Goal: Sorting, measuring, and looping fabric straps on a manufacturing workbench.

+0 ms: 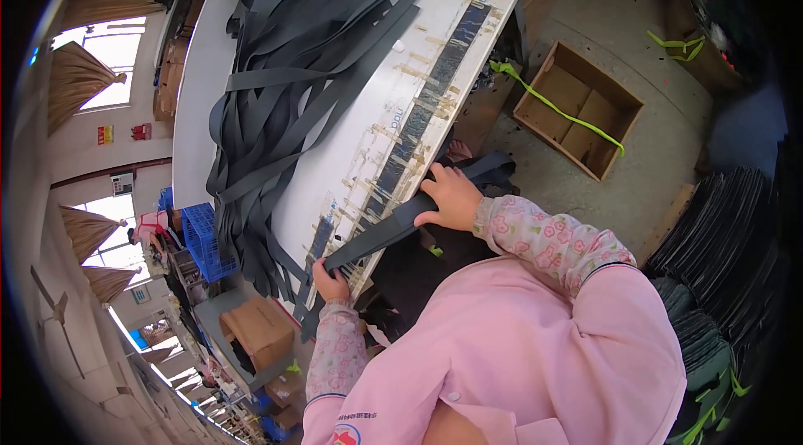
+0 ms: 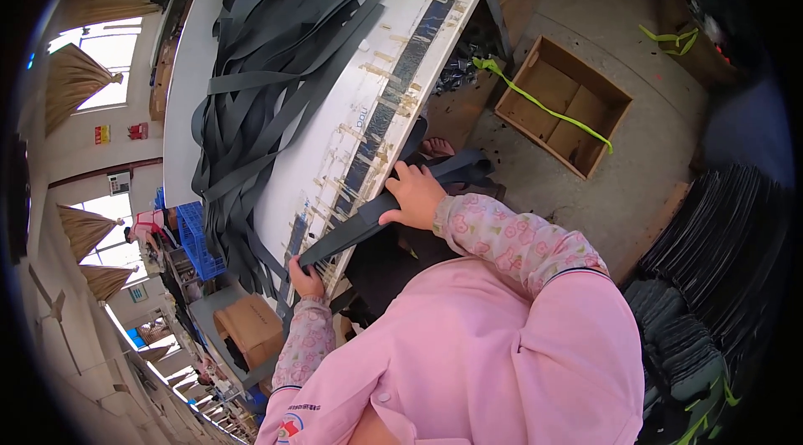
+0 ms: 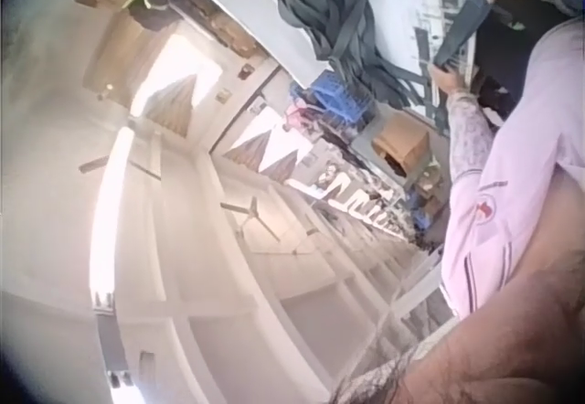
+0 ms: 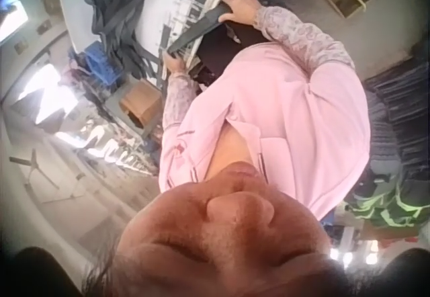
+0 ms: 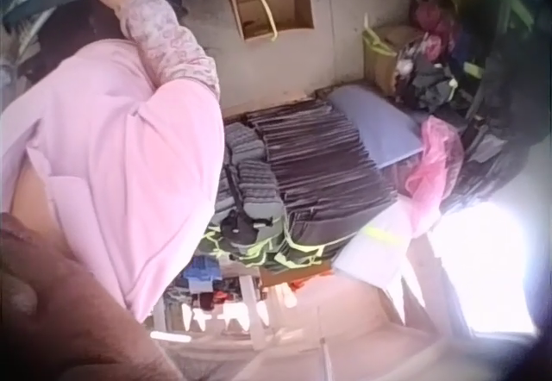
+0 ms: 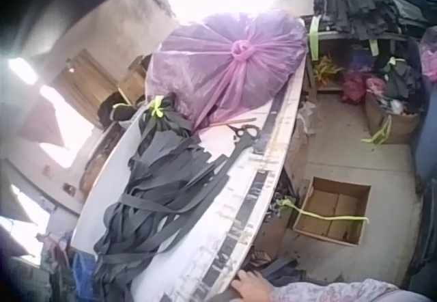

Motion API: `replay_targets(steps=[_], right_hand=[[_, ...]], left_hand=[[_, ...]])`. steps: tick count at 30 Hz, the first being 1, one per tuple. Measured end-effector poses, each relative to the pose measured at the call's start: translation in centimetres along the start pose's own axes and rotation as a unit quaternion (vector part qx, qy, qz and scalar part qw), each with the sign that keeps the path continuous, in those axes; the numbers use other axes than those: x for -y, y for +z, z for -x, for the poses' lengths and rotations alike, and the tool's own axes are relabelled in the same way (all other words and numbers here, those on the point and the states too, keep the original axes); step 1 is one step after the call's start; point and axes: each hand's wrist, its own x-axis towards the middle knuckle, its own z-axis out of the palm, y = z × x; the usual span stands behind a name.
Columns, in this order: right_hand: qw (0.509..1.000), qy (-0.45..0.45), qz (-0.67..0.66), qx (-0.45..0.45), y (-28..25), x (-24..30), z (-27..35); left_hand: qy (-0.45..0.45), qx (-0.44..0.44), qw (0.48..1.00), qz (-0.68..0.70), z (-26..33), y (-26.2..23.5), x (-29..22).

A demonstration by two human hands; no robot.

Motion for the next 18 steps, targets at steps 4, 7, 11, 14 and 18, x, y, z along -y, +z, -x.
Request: replay_targets(steps=[4,7,11,14,18], right_hand=[[0.997,0.028,-0.067,-0.027,-0.3,-0.7,-0.3],[0.992,0.032,-0.11,-0.046,-0.8,-2.6,0.2],[0.936,0.104,0.019,-0.336,-4.4,-10.0,0.9],[0.647,0.453,-0.353,-0.503,-6.1,-24.2,5.8],[0.328,0.409,-0.593,-0.611,-5.8,-32.2,14.9]], left_hand=[[0.005,-0.004,1.0,0.005,0.1,0.1,0.1],[-0.002,-0.001,1.0,0.011,-0.1,0.0,-0.2],[-0.01,-0.015,1.0,0.014,0.1,-0.9,-0.3],[0.007,-0.022,1.0,0.017,-0.2,-0.1,-0.7],[0.002,-0.02,1.0,0.024,-0.5,-0.2,-0.8]])
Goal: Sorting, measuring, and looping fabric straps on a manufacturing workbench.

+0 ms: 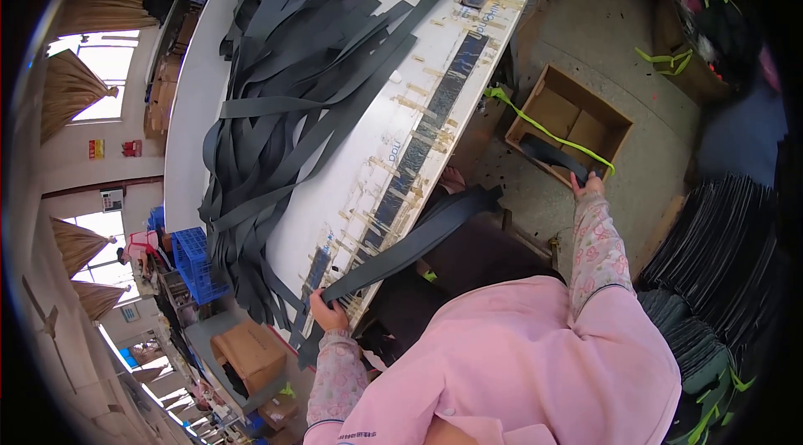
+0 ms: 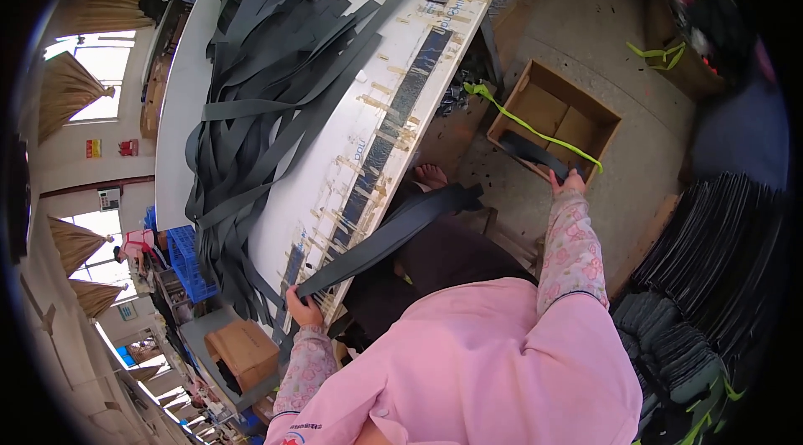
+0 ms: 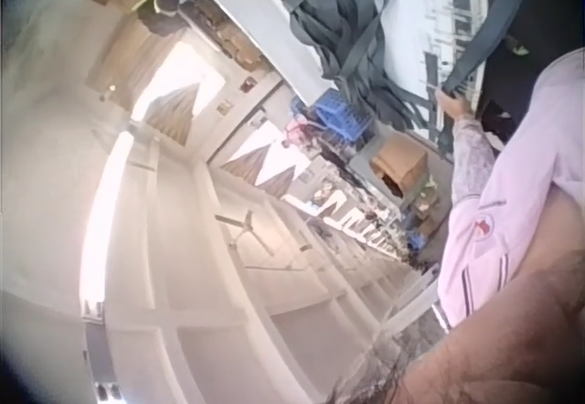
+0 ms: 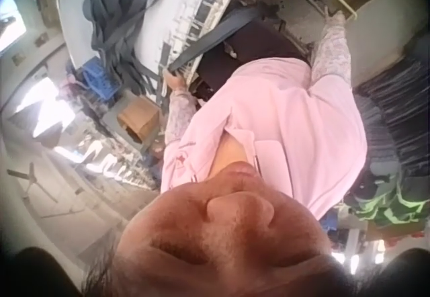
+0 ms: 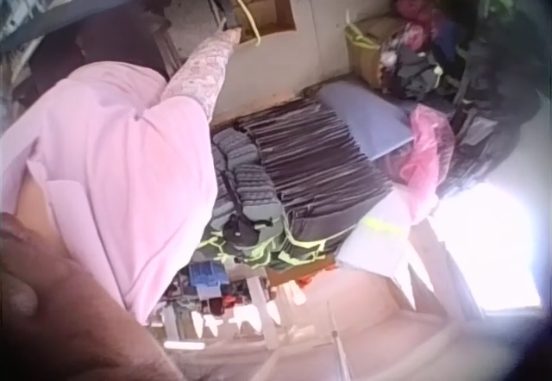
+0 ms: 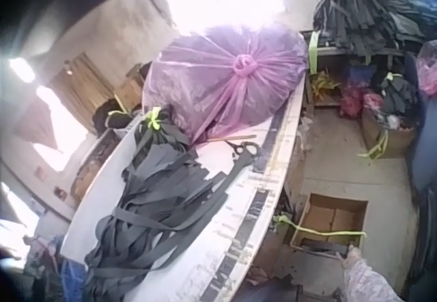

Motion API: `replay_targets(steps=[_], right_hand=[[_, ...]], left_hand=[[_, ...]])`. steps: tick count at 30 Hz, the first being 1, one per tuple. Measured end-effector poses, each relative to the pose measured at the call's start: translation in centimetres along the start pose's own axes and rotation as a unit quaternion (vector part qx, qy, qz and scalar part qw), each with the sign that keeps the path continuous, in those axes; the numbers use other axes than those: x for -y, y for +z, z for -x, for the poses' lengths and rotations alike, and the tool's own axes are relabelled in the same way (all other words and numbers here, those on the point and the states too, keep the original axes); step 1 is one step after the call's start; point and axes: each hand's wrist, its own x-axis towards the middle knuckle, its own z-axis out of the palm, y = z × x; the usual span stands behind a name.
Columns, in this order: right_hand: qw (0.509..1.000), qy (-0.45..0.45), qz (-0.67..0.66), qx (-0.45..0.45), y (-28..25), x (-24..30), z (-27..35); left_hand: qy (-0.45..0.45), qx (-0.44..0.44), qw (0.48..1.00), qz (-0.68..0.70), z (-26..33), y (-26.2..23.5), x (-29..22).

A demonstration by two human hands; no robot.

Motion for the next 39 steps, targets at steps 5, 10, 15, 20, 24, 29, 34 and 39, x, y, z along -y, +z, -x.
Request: replay_targets(steps=[5,10,15,20,24,29,34,39], right_hand=[[0.961,-0.009,-0.269,-0.066,1.3,-5.3,-1.8],[0.931,0.183,-0.234,0.21,20.0,-19.9,6.1],[0.894,0.095,0.017,0.438,19.3,-25.3,1.5],[0.803,-0.211,0.322,0.455,16.5,-19.6,-5.9],[0.371,-0.461,0.604,0.533,14.9,-19.6,1.7],[0.619,-0.335,0.504,0.501,11.6,-7.7,26.2],[0.349,-0.387,0.468,0.714,17.3,-12.8,42.3],[0.166,-0.543,0.404,0.717,25.1,-28.3,47.2]], left_hand=[[-0.013,0.005,1.0,0.007,0.1,-0.9,0.8],[-0.036,0.006,0.999,-0.007,0.7,-2.5,0.7],[-0.021,0.023,0.999,0.024,0.6,-0.7,0.0],[-0.017,0.024,0.998,0.047,-0.1,0.6,-0.4],[-0.041,0.021,0.999,0.001,0.9,-2.0,2.1],[-0.016,0.035,0.998,0.056,-0.6,-1.0,1.5],[0.028,0.031,0.997,0.067,-2.9,-5.6,0.0],[0.102,-0.041,0.989,0.097,-6.9,-7.7,-1.3]])
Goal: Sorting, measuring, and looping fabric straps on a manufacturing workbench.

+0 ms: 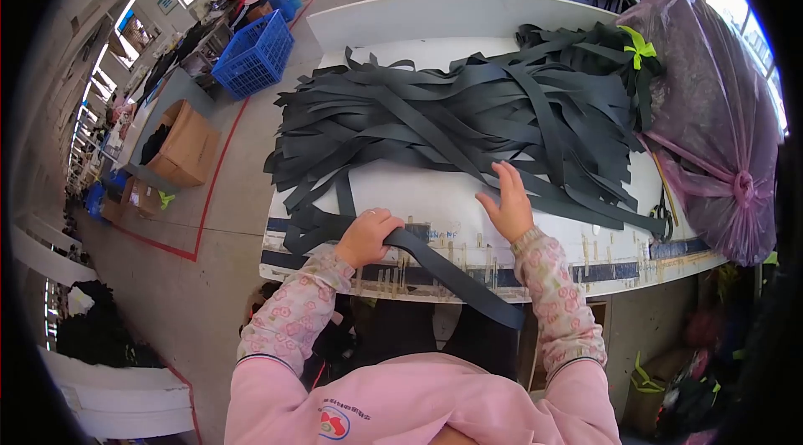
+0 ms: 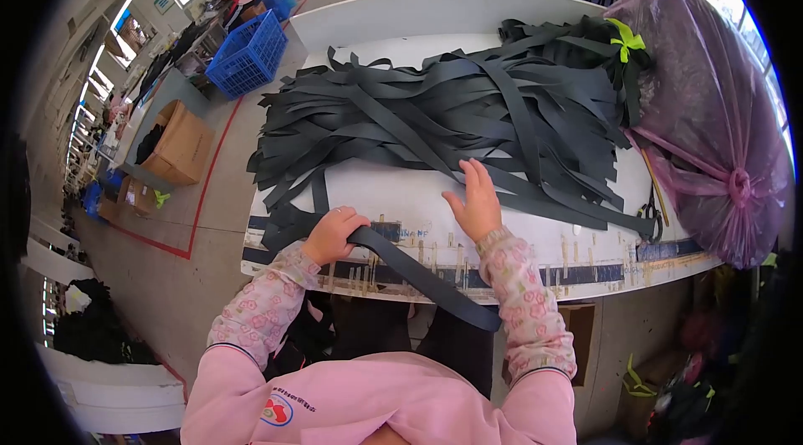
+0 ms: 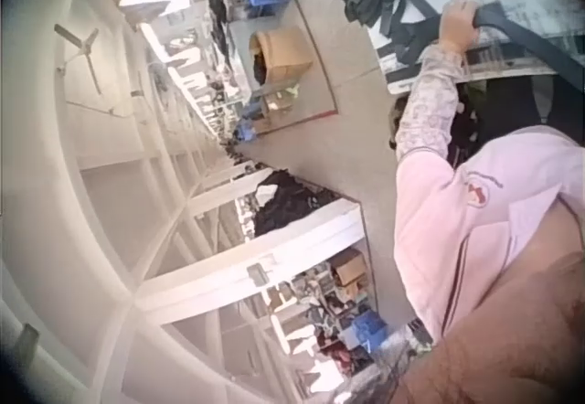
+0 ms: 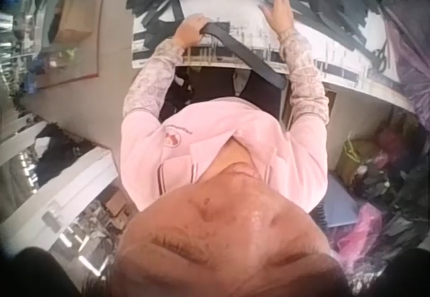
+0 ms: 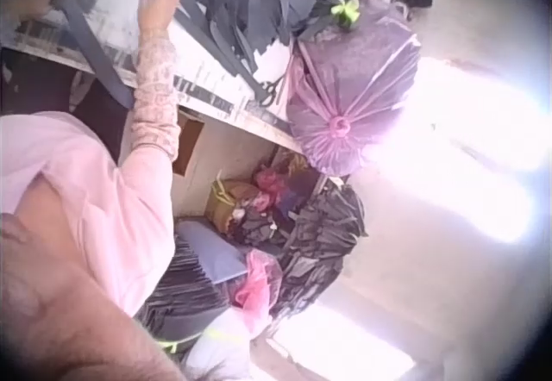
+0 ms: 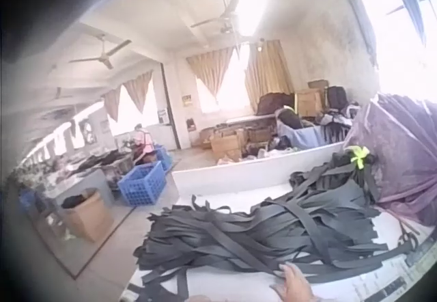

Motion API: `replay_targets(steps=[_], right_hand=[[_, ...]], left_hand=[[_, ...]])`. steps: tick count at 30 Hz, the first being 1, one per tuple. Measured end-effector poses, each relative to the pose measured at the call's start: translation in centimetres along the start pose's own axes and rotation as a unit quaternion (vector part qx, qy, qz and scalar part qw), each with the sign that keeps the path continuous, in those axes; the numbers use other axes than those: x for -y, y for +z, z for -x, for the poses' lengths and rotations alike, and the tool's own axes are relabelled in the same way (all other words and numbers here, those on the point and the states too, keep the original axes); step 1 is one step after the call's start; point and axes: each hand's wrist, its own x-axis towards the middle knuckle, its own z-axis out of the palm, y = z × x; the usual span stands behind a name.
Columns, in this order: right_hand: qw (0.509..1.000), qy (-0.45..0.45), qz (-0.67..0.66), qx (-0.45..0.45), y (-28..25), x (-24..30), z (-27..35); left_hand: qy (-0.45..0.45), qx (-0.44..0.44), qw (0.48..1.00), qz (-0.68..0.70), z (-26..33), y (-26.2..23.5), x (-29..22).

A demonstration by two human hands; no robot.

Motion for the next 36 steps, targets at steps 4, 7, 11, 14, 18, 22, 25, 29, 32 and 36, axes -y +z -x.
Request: replay_targets(steps=[4,7,11,14,18,22,25,29,32,36], right_hand=[[0.984,-0.048,0.171,0.014,6.2,-0.1,-6.5],[0.931,0.096,0.282,0.21,8.1,0.4,-8.6],[0.973,-0.139,0.166,0.081,7.7,0.9,-6.2],[0.965,-0.152,0.087,0.197,5.4,4.0,-3.5],[0.949,-0.189,0.098,0.234,3.4,4.7,0.2],[0.958,-0.15,0.133,0.206,2.4,4.4,1.4],[0.972,-0.047,0.12,0.198,2.5,4.1,1.8],[0.972,0.067,-0.07,0.212,3.8,3.5,1.3],[0.935,0.146,-0.195,0.258,1.9,6.5,-1.1],[0.924,0.121,-0.19,0.308,0.0,8.2,-3.3]], left_hand=[[-0.016,0.059,0.998,0.002,-1.7,0.5,0.6],[-0.013,0.039,0.998,0.039,-2.5,1.0,1.1],[-0.036,0.004,0.998,0.054,-3.9,1.7,1.1],[-0.074,-0.023,0.996,0.048,-5.3,0.9,0.8],[-0.074,0.004,0.994,-0.075,-6.7,1.1,1.4],[-0.01,0.092,0.981,-0.172,-7.0,1.3,0.9],[0.029,0.086,0.972,-0.218,-7.6,1.0,-0.4],[0.069,0.023,0.984,-0.164,-6.6,1.2,0.9],[0.009,-0.016,0.992,-0.128,-6.6,-0.7,0.0],[-0.01,-0.065,0.992,-0.106,-7.3,-2.3,-1.3]])
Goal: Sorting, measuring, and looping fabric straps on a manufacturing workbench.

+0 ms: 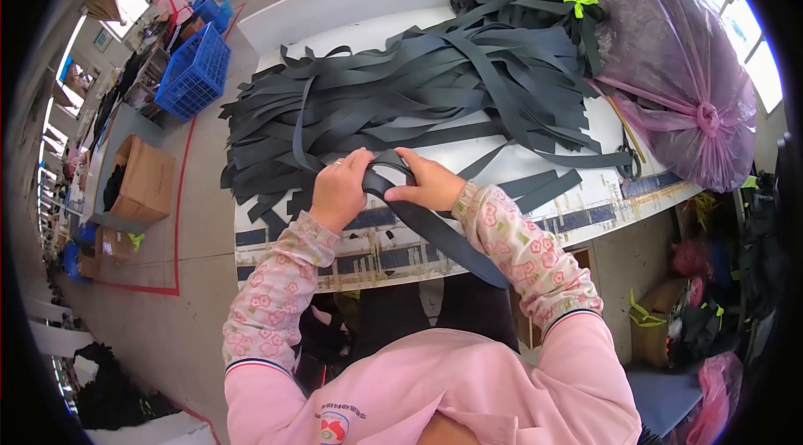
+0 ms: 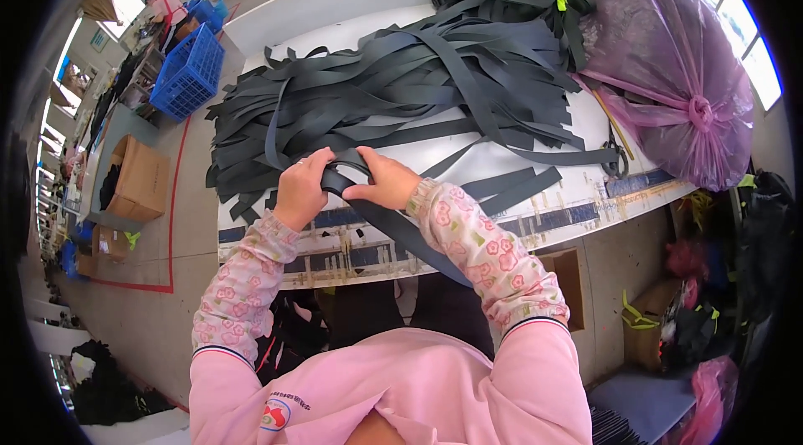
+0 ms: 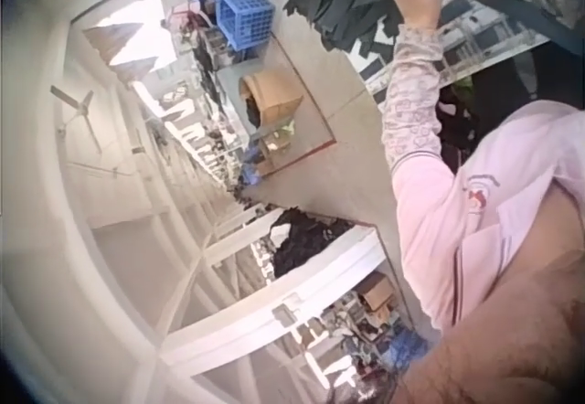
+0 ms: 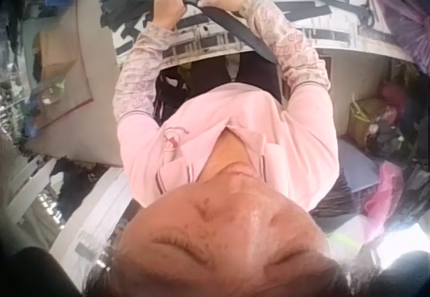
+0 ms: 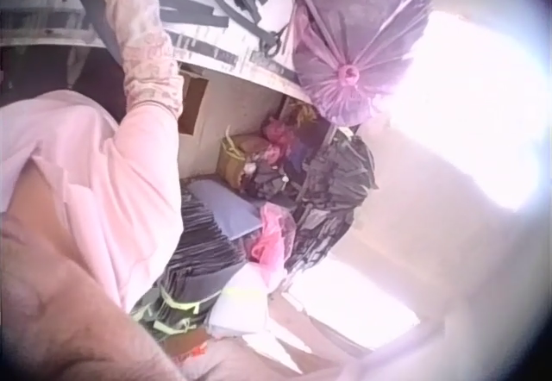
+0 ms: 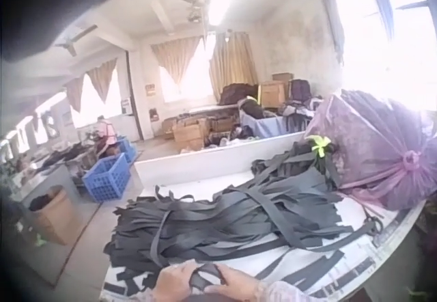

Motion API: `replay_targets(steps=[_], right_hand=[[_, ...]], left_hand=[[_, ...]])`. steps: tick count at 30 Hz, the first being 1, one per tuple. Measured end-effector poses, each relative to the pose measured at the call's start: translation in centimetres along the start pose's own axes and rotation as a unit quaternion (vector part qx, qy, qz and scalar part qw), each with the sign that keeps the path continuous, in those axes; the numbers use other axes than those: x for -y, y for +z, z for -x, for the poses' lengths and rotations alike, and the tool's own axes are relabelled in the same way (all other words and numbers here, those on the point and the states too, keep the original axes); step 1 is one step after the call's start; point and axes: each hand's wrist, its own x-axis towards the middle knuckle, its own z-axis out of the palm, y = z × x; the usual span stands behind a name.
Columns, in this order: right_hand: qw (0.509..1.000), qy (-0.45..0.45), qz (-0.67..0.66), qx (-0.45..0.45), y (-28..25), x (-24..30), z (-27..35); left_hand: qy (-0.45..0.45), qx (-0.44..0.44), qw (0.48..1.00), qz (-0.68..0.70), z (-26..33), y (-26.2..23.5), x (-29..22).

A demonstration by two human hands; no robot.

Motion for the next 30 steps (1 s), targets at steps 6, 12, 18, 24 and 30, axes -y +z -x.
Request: replay_targets(steps=[6,12,18,24,30], right_hand=[[0.952,-0.149,0.21,-0.166,-2.5,1.3,-1.3],[0.948,-0.047,0.305,0.081,0.5,3.6,0.7],[0.953,-0.063,0.265,-0.131,3.1,1.2,1.6],[0.896,-0.188,0.333,-0.226,-4.7,7.9,0.6],[0.833,-0.161,0.398,-0.35,-18.7,13.8,2.1]], left_hand=[[-0.019,0.014,1.0,0.012,0.3,0.6,-0.3],[0.013,-0.062,0.993,0.099,-0.1,-0.8,0.1],[0.016,-0.02,1.0,0.012,-0.4,-1.8,-0.4],[-0.039,-0.104,0.993,-0.045,-3.6,-7.8,-1.9],[-0.037,-0.248,0.954,-0.165,-7.2,-17.1,-0.1]])
